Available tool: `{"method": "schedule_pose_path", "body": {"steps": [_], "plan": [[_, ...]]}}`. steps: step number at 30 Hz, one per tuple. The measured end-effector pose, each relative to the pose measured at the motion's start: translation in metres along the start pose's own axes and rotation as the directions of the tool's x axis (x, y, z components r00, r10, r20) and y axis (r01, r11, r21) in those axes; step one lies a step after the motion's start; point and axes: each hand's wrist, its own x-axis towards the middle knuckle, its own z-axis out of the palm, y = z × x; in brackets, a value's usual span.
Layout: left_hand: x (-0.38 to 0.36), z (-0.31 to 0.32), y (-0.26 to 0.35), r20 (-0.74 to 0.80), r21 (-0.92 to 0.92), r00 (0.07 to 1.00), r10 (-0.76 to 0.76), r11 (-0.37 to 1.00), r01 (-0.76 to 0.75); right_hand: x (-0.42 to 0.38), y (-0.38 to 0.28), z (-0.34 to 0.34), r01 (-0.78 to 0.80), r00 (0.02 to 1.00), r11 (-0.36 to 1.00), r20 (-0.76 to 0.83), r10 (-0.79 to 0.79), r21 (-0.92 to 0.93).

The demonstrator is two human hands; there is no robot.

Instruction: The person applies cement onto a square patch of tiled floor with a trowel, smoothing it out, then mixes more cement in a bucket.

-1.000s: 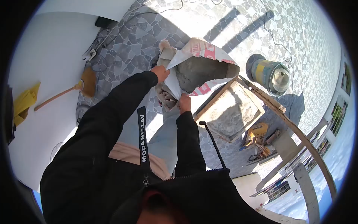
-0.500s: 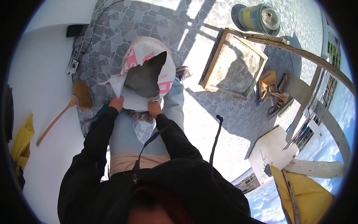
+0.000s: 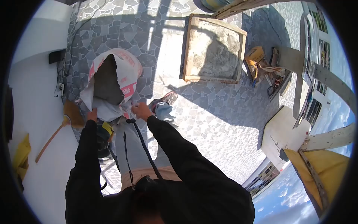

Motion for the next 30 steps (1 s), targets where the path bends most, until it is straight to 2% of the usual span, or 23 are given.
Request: {"method": "schedule_pose_path", "body": {"steps": [1, 2, 3, 4, 5, 6, 8, 9, 10, 12, 13, 14, 15, 17, 19, 21, 22, 23, 24, 25, 27, 29, 30], "plan": [[-0.002, -0.008, 0.022, -0.043, -0.484, 0.955, -0.292, 0.842, 0.236, -0.004, 0.011, -0.029, 0.043, 0.995, 0.989, -0.084, -0.056, -0.144], [-0.013, -0.014, 0.037, 0.091, -0.839, 0.838, -0.538, 0.412, 0.355, -0.007, 0.033, -0.058, 0.021, 0.978, 0.987, -0.202, -0.054, -0.161], [-0.002, 0.010, 0.013, -0.013, -0.704, 0.858, -0.514, 0.614, 0.357, -0.017, 0.054, -0.091, 0.043, 0.953, 0.983, -0.288, -0.094, -0.178], [-0.022, -0.006, 0.033, 0.002, -0.711, 0.855, -0.518, 0.601, 0.366, -0.032, 0.079, -0.128, 0.067, 0.923, 0.977, -0.359, -0.137, -0.201], [-0.022, 0.017, 0.023, -0.179, -0.743, 0.830, -0.528, 0.626, 0.237, -0.038, 0.123, -0.160, 0.029, 0.923, 0.990, -0.376, -0.079, -0.139], [-0.027, 0.035, 0.011, -0.194, -0.828, 0.810, -0.553, 0.535, 0.168, -0.064, 0.140, -0.200, 0.162, 0.924, 0.947, -0.293, -0.244, -0.277], [-0.091, -0.006, 0.080, 0.054, -0.831, 0.746, -0.664, 0.384, 0.402, -0.104, 0.209, -0.260, -0.110, 0.985, 0.994, -0.135, 0.111, 0.015], [-0.105, 0.015, 0.071, 0.157, -0.839, 0.737, -0.657, 0.305, 0.451, -0.136, 0.208, -0.277, -0.278, 0.912, 0.932, -0.241, 0.331, 0.231], [-0.120, 0.027, 0.061, 0.454, -0.749, 0.768, -0.451, 0.273, 0.604, -0.161, 0.228, -0.298, -0.317, 0.890, 0.929, -0.278, 0.361, 0.190], [-0.170, 0.004, 0.136, 0.435, -0.340, 0.803, -0.407, 0.751, 0.565, -0.192, 0.282, -0.316, -0.354, 0.777, 0.777, -0.299, 0.554, 0.521], [-0.170, 0.032, 0.127, 0.435, -0.233, 0.812, -0.389, 0.822, 0.519, -0.205, 0.317, -0.313, -0.377, 0.725, 0.847, -0.449, 0.522, 0.376], [-0.169, 0.030, 0.134, 0.447, 0.253, 0.882, -0.148, 0.967, 0.035, -0.218, 0.319, -0.310, -0.435, 0.693, 0.804, -0.419, 0.587, 0.406], [-0.163, 0.024, 0.152, 0.437, 0.264, 0.887, -0.150, 0.964, 0.033, -0.234, 0.319, -0.305, -0.497, 0.653, 0.754, -0.386, 0.651, 0.430], [-0.151, 0.012, 0.197, 0.278, -0.285, 0.920, 0.276, 0.938, -0.195, -0.230, 0.408, -0.261, -0.207, 0.825, 0.972, -0.553, 0.115, -0.107], [-0.050, 0.093, 0.135, 0.431, -0.728, 0.902, -0.011, 0.586, 0.355, -0.219, 0.429, -0.235, -0.310, 0.853, 0.921, -0.497, 0.160, -0.236], [-0.029, 0.025, 0.230, 0.388, -0.782, 0.917, -0.088, 0.495, 0.378, -0.188, 0.401, -0.222, -0.583, 0.796, 0.532, -0.299, 0.527, -0.614], [-0.026, 0.001, 0.243, 0.487, -0.765, 0.871, 0.064, 0.512, 0.390, -0.191, 0.365, -0.221, -0.674, 0.693, 0.737, -0.297, 0.657, 0.057], [-0.021, -0.015, 0.250, 0.376, -0.688, 0.926, -0.015, 0.666, 0.290, -0.196, 0.323, -0.222, -0.425, 0.571, 0.576, -0.287, 0.769, 0.698], [-0.019, -0.044, 0.267, 0.285, -0.693, 0.957, 0.046, 0.700, 0.172, -0.184, 0.310, -0.219, -0.353, 0.603, 0.688, -0.408, 0.686, 0.634], [-0.018, -0.072, 0.286, 0.190, -0.684, 0.976, 0.108, 0.727, 0.053, -0.175, 0.297, -0.216, -0.362, 0.706, 0.912, -0.581, 0.405, 0.196], [-0.025, -0.135, 0.320, 0.079, -0.616, 0.979, 0.189, 0.781, -0.101, -0.146, 0.253, -0.225, -0.257, 0.763, 0.908, -0.646, -0.019, -0.331], [-0.005, -0.154, 0.314, 0.022, -0.649, 0.996, 0.087, 0.759, -0.052, -0.103, 0.237, -0.242, -0.113, 0.768, 0.918, -0.620, -0.162, -0.380], [0.000, -0.175, 0.323, 0.040, -0.673, 0.995, 0.088, 0.738, -0.038, -0.090, 0.196, -0.264, -0.157, 0.835, 0.975, -0.549, 0.045, -0.160]]}}
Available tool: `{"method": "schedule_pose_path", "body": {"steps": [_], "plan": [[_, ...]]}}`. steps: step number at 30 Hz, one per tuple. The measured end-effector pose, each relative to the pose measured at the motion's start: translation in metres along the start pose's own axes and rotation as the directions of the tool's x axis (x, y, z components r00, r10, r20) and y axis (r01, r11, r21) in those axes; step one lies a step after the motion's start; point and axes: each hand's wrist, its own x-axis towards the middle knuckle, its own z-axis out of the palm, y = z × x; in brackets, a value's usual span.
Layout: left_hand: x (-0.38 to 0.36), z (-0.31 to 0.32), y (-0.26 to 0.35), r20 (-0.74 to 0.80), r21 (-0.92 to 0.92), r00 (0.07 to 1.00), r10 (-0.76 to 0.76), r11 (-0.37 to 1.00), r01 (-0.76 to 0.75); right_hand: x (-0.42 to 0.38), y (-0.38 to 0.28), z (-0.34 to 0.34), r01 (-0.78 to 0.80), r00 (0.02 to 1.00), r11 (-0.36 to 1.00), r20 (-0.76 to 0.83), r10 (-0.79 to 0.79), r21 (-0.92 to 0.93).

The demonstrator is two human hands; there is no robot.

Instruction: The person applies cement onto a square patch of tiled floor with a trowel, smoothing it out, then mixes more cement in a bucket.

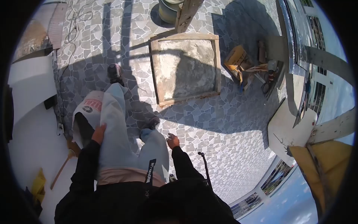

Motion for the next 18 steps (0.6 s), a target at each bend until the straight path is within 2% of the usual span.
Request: {"method": "schedule_pose_path", "body": {"steps": [1, 2, 3, 5, 6, 7, 8, 9, 10, 11, 12, 13, 14, 15, 17, 18], "plan": [[0.003, -0.010, 0.031, -0.017, 0.034, 0.996, -0.091, 0.995, 0.092, 0.015, -0.056, -0.024, -0.184, 0.974, 0.972, 0.158, 0.161, 0.146], [0.017, -0.023, 0.052, -0.038, 0.069, 0.984, -0.175, 0.982, 0.177, 0.028, -0.110, -0.040, -0.308, 0.945, 0.912, 0.197, 0.261, 0.272], [0.037, -0.032, 0.047, -0.021, 0.051, 0.985, -0.172, 0.984, 0.173, 0.048, -0.140, -0.049, -0.310, 0.945, 0.916, 0.183, 0.270, 0.254], [0.088, -0.060, 0.028, -0.195, 0.138, 0.981, -0.026, 0.989, 0.053, 0.094, -0.206, -0.054, -0.208, 0.967, 0.975, 0.166, 0.194, 0.073], [0.099, -0.096, 0.048, -0.067, 0.026, 0.997, -0.042, 0.999, 0.044, 0.120, -0.231, -0.048, 0.049, 0.991, 0.997, 0.120, -0.055, 0.055], [0.104, -0.130, 0.070, 0.058, -0.091, 0.997, -0.057, 0.994, 0.062, 0.140, -0.300, -0.057, -0.152, 0.975, 0.974, 0.187, 0.120, 0.168], [0.112, -0.151, 0.069, 0.014, -0.133, 1.000, 0.004, 0.991, -0.002, 0.182, -0.317, -0.045, 0.011, 0.992, 0.999, 0.129, -0.015, 0.033], [0.115, -0.174, 0.080, 0.032, -0.109, 0.999, -0.001, 0.994, 0.004, 0.213, -0.375, -0.054, 0.087, 0.992, 0.995, 0.084, -0.090, 0.042], [0.115, -0.195, 0.096, 0.063, -0.093, 0.996, -0.061, 0.993, 0.066, 0.254, -0.414, -0.054, 0.131, 0.991, 0.990, 0.027, -0.130, -0.046], [0.115, -0.217, 0.107, 0.089, -0.073, 0.989, -0.117, 0.990, 0.124, 0.297, -0.455, -0.051, 0.174, 0.975, 0.985, -0.144, -0.170, 0.013], [0.130, -0.223, 0.058, 0.046, -0.235, 0.988, -0.145, 0.960, 0.152, 0.333, -0.502, -0.067, 0.217, 0.964, 0.976, -0.166, -0.208, 0.038], [0.133, -0.245, 0.070, 0.055, -0.203, 0.989, -0.138, 0.968, 0.147, 0.369, -0.538, -0.074, 0.344, 0.914, 0.911, -0.302, -0.270, 0.228], [0.138, -0.262, 0.089, 0.062, -0.334, 0.969, -0.241, 0.910, 0.248, 0.397, -0.587, -0.095, 0.325, 0.901, 0.931, -0.353, -0.252, 0.164], [0.143, -0.280, 0.102, 0.080, -0.456, 0.936, -0.342, 0.823, 0.340, 0.429, -0.617, -0.109, 0.331, 0.907, 0.879, -0.374, -0.196, 0.343], [0.161, -0.304, 0.108, 0.030, -0.479, 0.965, -0.261, 0.844, 0.243, 0.497, -0.660, -0.140, 0.367, 0.817, 0.862, -0.564, -0.120, 0.349], [0.170, -0.315, 0.110, 0.038, -0.463, 0.952, -0.303, 0.839, 0.286, 0.530, -0.673, -0.155, 0.308, 0.792, 0.882, -0.609, -0.030, 0.357]]}}
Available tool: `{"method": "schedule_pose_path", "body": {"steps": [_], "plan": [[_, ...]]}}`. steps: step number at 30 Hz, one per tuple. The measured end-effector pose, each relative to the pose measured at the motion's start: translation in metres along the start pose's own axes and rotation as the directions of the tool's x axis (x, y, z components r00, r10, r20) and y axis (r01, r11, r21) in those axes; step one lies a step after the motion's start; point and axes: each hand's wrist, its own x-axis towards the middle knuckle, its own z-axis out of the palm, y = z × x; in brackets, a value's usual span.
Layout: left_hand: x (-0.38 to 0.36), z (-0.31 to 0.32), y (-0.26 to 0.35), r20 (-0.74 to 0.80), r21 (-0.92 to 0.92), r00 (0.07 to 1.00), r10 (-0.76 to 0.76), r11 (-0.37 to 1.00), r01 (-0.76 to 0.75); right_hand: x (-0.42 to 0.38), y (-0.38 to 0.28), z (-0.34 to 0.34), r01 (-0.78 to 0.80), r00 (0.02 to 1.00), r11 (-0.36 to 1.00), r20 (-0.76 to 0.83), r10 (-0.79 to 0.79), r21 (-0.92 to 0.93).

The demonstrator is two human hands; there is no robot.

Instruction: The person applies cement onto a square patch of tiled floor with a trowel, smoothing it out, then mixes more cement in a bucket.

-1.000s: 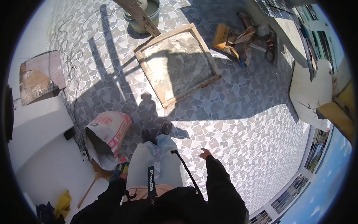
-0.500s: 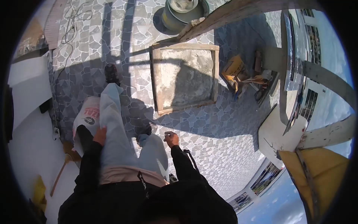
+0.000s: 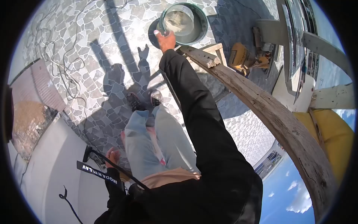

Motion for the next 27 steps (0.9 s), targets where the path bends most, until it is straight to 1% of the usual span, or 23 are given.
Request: {"method": "schedule_pose_path", "body": {"steps": [2, 3, 6, 7, 8, 9, 10, 11, 12, 13, 14, 15, 16, 17, 18, 19, 20, 21, 23, 24, 25, 26, 27], "plan": [[0.014, -0.001, 0.029, -0.008, 0.055, 0.999, -0.032, 0.998, 0.032, 0.066, 0.008, 0.027, -0.048, 0.983, 0.960, -0.157, 0.094, 0.275], [0.022, -0.001, 0.039, -0.007, 0.081, 0.997, -0.078, 0.994, 0.078, 0.086, 0.005, 0.034, -0.063, 0.976, 0.955, -0.184, 0.120, 0.289], [0.032, 0.002, 0.075, -0.072, 0.128, 0.981, -0.179, 0.974, 0.187, 0.129, -0.007, 0.057, -0.098, 0.824, 0.867, -0.449, 0.346, 0.489], [0.035, 0.002, 0.087, -0.095, 0.113, 0.977, -0.193, 0.973, 0.204, 0.141, -0.004, 0.056, -0.098, 0.808, 0.858, -0.463, 0.364, 0.505], [0.044, -0.009, 0.091, -0.049, 0.129, 0.980, -0.190, 0.972, 0.195, 0.152, 0.008, 0.054, -0.148, 0.839, 0.778, -0.339, 0.426, 0.610], [0.043, -0.007, 0.112, -0.053, 0.227, 0.993, -0.106, 0.967, 0.115, 0.162, 0.013, 0.054, -0.201, 0.859, 0.683, -0.208, 0.467, 0.702], [0.040, -0.002, 0.132, -0.108, 0.116, 0.990, -0.092, 0.988, 0.105, 0.165, 0.015, 0.053, -0.138, 0.846, 0.680, -0.272, 0.459, 0.720], [0.060, -0.016, 0.142, -0.023, 0.460, 0.994, 0.108, 0.884, -0.086, 0.170, 0.017, 0.052, -0.068, 0.828, 0.680, -0.340, 0.447, 0.730], [0.074, -0.012, 0.169, 0.064, 0.733, 0.951, 0.303, 0.632, -0.251, 0.171, 0.026, 0.045, -0.101, 0.815, 0.601, -0.280, 0.507, 0.793], [0.072, -0.021, 0.195, -0.143, 0.814, 0.980, 0.139, 0.579, 0.036, 0.150, 0.040, 0.033, -0.131, 0.767, 0.597, -0.300, 0.567, 0.792], [0.088, -0.025, 0.224, -0.131, 0.791, 0.980, 0.150, 0.612, 0.012, 0.137, 0.042, 0.015, -0.219, 0.770, 0.503, -0.169, 0.616, 0.836], [0.102, -0.008, 0.259, -0.034, 0.736, 0.969, 0.246, 0.662, -0.142, 0.149, 0.041, -0.003, -0.278, 0.791, 0.409, -0.035, 0.611, 0.869], [0.099, 0.044, 0.321, -0.280, 0.366, 0.960, -0.022, 0.922, 0.128, 0.147, 0.055, -0.013, -0.285, 0.800, 0.364, 0.010, 0.601, 0.887], [0.126, 0.054, 0.359, -0.291, 0.390, 0.957, -0.014, 0.911, 0.132, 0.145, 0.058, -0.026, -0.316, 0.793, 0.300, 0.077, 0.604, 0.900], [0.152, 0.073, 0.393, -0.290, 0.366, 0.953, 0.091, 0.930, 0.022, 0.143, 0.058, -0.038, -0.356, 0.775, 0.218, 0.156, 0.612, 0.909], [0.184, 0.088, 0.427, -0.204, 0.373, 0.962, 0.184, 0.923, -0.097, 0.140, 0.060, -0.049, -0.389, 0.754, 0.131, 0.233, 0.614, 0.912], [0.190, 0.138, 0.476, -0.107, 0.544, 0.946, 0.305, 0.815, -0.201, 0.138, 0.070, -0.055, -0.368, 0.746, 0.111, 0.221, 0.628, 0.923], [0.193, 0.189, 0.515, 0.015, 0.574, 0.908, 0.418, 0.740, -0.350, 0.135, 0.083, -0.060, -0.411, 0.719, 0.076, 0.272, 0.640, 0.909], [0.199, 0.293, 0.569, 0.318, 0.604, 0.831, 0.457, 0.578, -0.549, 0.137, 0.090, -0.072, -0.424, 0.690, 0.019, 0.310, 0.654, 0.905], [0.195, 0.350, 0.588, 0.450, 0.628, 0.768, 0.457, 0.449, -0.635, 0.139, 0.089, -0.078, -0.503, 0.671, 0.042, 0.359, 0.648, 0.863], [0.205, 0.394, 0.588, 0.610, 0.399, 0.651, 0.452, 0.535, -0.744, 0.139, 0.088, -0.082, -0.577, 0.646, 0.061, 0.409, 0.645, 0.815], [0.198, 0.450, 0.595, 0.672, 0.513, 0.627, 0.395, 0.362, -0.778, 0.139, 0.098, -0.082, -0.619, 0.643, 0.064, 0.457, 0.615, 0.783], [0.185, 0.499, 0.600, 0.782, 0.513, 0.541, 0.309, 0.172, -0.841, 0.137, 0.123, -0.074, -0.594, 0.639, 0.033, 0.446, 0.627, 0.804]]}}
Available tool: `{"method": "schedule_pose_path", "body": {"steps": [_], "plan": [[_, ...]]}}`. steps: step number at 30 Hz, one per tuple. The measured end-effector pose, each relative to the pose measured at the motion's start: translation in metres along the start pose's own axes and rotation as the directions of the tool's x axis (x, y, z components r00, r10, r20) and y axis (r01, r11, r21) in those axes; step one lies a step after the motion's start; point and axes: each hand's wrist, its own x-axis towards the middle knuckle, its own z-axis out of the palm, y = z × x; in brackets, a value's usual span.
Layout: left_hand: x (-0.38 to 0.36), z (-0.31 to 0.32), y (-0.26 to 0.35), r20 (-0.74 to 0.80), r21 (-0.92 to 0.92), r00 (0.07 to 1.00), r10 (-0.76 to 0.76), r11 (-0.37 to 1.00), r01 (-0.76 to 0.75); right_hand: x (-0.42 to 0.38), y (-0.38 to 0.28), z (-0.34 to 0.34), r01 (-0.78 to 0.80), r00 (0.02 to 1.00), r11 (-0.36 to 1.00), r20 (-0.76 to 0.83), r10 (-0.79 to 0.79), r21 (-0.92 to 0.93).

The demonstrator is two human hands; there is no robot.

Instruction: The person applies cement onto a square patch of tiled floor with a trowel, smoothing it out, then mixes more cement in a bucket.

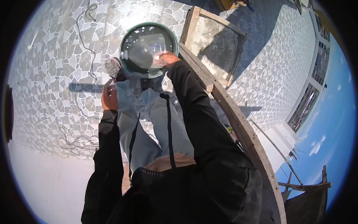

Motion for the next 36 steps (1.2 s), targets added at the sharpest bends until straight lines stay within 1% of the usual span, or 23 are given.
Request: {"method": "schedule_pose_path", "body": {"steps": [1, 2, 3, 4, 5, 6, 8, 9, 10, 12, 14, 15, 16, 18, 21, 25, 27, 31, 32, 33, 34, 35, 36], "plan": [[0.027, 0.023, 0.014, 0.046, 0.097, 0.998, 0.046, 0.994, -0.050, 0.025, 0.011, -0.023, 0.238, 0.964, 0.942, 0.177, -0.199, -0.235], [0.049, 0.043, 0.025, 0.102, 0.189, 0.991, 0.089, 0.976, -0.107, 0.039, 0.012, -0.030, 0.199, 0.974, 0.916, 0.172, -0.147, -0.348], [0.067, 0.063, 0.025, 0.139, 0.201, 0.985, 0.104, 0.971, -0.131, 0.051, 0.011, -0.036, 0.161, 0.982, 0.876, 0.165, -0.094, -0.456], [0.083, 0.084, 0.017, 0.151, 0.346, 0.960, 0.238, 0.896, -0.277, 0.045, -0.002, -0.030, 0.170, 0.983, 0.888, 0.142, -0.120, -0.428], [0.089, 0.100, 0.010, 0.190, 0.472, 0.914, 0.359, 0.783, -0.406, 0.023, -0.016, -0.019, 0.355, 0.929, 0.567, 0.214, -0.302, -0.743], [0.093, 0.113, 0.011, 0.231, 0.462, 0.902, 0.364, 0.775, -0.431, 0.011, -0.024, -0.014, 0.414, 0.848, 0.104, 0.342, -0.405, -0.904], [0.093, 0.124, 0.011, 0.330, 0.499, 0.943, 0.047, 0.839, -0.216, 0.044, -0.022, -0.026, 0.260, 0.951, 0.396, 0.163, -0.262, -0.881], [0.093, 0.128, 0.011, 0.331, 0.498, 0.944, -0.018, 0.853, -0.158, 0.051, -0.027, -0.023, 0.184, 0.978, 0.553, 0.094, -0.188, -0.813], [0.095, 0.131, 0.010, 0.343, 0.513, 0.939, -0.024, 0.842, -0.166, 0.057, -0.031, -0.020, 0.101, 0.994, 0.689, 0.042, -0.101, -0.717], [0.098, 0.136, 0.005, 0.333, 0.472, 0.942, -0.035, 0.872, -0.134, 0.080, -0.018, -0.025, 0.275, 0.954, 0.506, 0.169, -0.246, -0.818], [0.105, 0.135, 0.003, 0.359, 0.482, 0.933, -0.032, 0.862, -0.155, 0.084, -0.030, -0.024, 0.074, 0.995, 0.717, 0.008, -0.095, -0.693], [0.108, 0.135, 0.003, 0.363, 0.480, 0.931, -0.047, 0.865, -0.144, 0.059, -0.055, -0.010, 0.058, 0.997, 0.613, 0.019, -0.071, -0.788], [0.111, 0.137, 0.003, 0.369, 0.476, 0.928, -0.059, 0.869, -0.134, 0.061, -0.054, -0.007, 0.056, 0.997, 0.630, 0.010, -0.076, -0.774], [0.119, 0.140, 0.000, 0.390, 0.514, 0.919, -0.061, 0.842, -0.162, 0.071, -0.052, 0.001, 0.070, 0.978, 0.444, -0.027, -0.209, -0.893], [0.129, 0.136, -0.002, 0.436, 0.554, 0.896, -0.090, 0.811, -0.188, 0.067, -0.046, 0.006, 0.076, 0.963, 0.557, -0.084, -0.256, -0.827], [0.151, 0.126, -0.008, 0.532, 0.546, 0.834, -0.148, 0.813, -0.204, 0.049, -0.053, 0.020, 0.001, 0.931, 0.590, -0.215, -0.296, -0.807], [0.163, 0.123, -0.020, 0.561, 0.508, 0.814, -0.153, 0.840, -0.192, 0.053, -0.050, 0.024, 0.092, 0.917, 0.517, -0.130, -0.377, -0.851], [0.173, 0.120, -0.045, 0.581, 0.513, 0.786, -0.210, 0.844, -0.154, 0.048, -0.047, 0.039, 0.208, 0.897, 0.504, -0.042, -0.440, -0.838], [0.172, 0.119, -0.051, 0.582, 0.515, 0.786, -0.210, 0.843, -0.155, 0.040, -0.052, 0.047, 0.217, 0.913, 0.395, 0.042, -0.406, -0.893], [0.170, 0.118, -0.058, 0.553, 0.476, 0.795, -0.250, 0.878, -0.054, 0.038, -0.051, 0.055, 0.231, 0.925, 0.279, 0.122, -0.360, -0.932], [0.170, 0.115, -0.064, 0.539, 0.453, 0.798, -0.272, 0.891, -0.003, 0.032, -0.045, 0.066, 0.232, 0.925, 0.280, 0.122, -0.359, -0.931], [0.170, 0.113, -0.073, 0.524, 0.429, 0.800, -0.292, 0.902, 0.049, 0.031, -0.031, 0.077, 0.138, 0.910, 0.342, -0.017, -0.415, -0.930], [0.174, 0.106, -0.082, 0.677, 0.487, 0.726, 0.117, 0.669, -0.562, 0.023, -0.024, 0.088, 0.049, 0.875, 0.407, -0.157, -0.458, -0.912]]}}
